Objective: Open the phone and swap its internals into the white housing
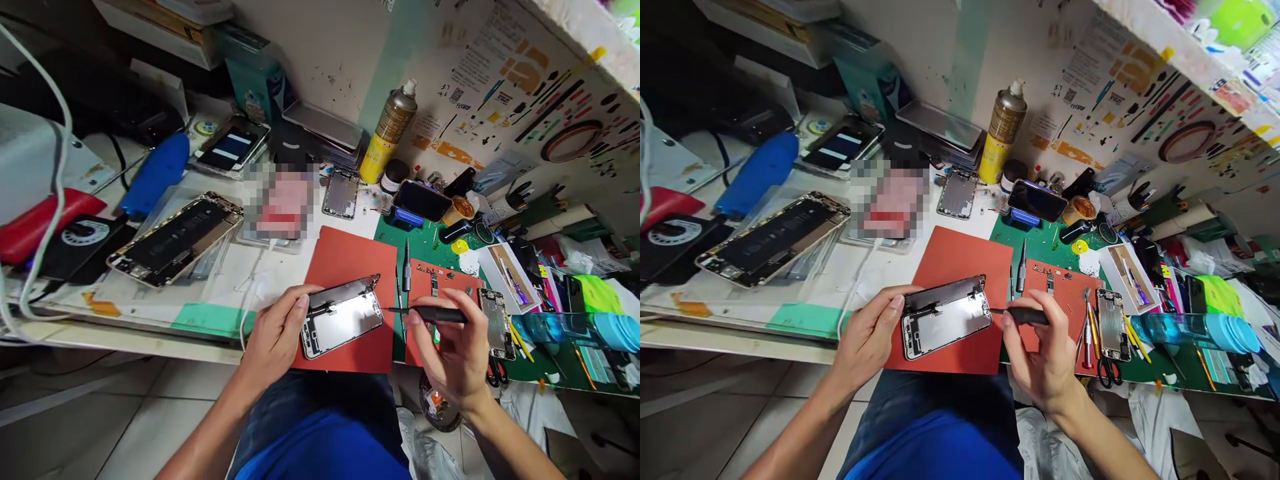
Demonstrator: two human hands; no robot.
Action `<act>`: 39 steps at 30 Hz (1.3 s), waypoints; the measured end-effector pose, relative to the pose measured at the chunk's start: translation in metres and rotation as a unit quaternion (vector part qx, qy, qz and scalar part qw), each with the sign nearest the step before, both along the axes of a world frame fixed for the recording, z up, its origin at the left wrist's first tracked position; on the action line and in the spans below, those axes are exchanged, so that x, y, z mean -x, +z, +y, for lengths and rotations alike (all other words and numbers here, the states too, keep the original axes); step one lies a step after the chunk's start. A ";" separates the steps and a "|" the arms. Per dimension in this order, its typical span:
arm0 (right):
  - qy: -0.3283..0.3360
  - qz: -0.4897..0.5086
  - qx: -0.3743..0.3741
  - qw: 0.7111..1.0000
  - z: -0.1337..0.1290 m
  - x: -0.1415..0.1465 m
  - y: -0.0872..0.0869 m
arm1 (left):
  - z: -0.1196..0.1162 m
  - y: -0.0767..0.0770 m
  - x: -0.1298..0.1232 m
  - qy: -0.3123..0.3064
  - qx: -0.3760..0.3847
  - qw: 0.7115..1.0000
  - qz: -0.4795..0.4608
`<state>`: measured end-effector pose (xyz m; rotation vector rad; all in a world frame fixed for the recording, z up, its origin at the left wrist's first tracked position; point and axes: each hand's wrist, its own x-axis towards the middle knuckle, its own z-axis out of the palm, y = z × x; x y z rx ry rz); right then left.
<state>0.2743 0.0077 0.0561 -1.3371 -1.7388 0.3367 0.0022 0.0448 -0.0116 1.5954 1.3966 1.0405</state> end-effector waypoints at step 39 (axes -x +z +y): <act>0.159 -0.153 0.081 0.972 0.044 0.007 0.013 | 0.001 0.008 -0.002 -0.010 0.001 1.000 -0.007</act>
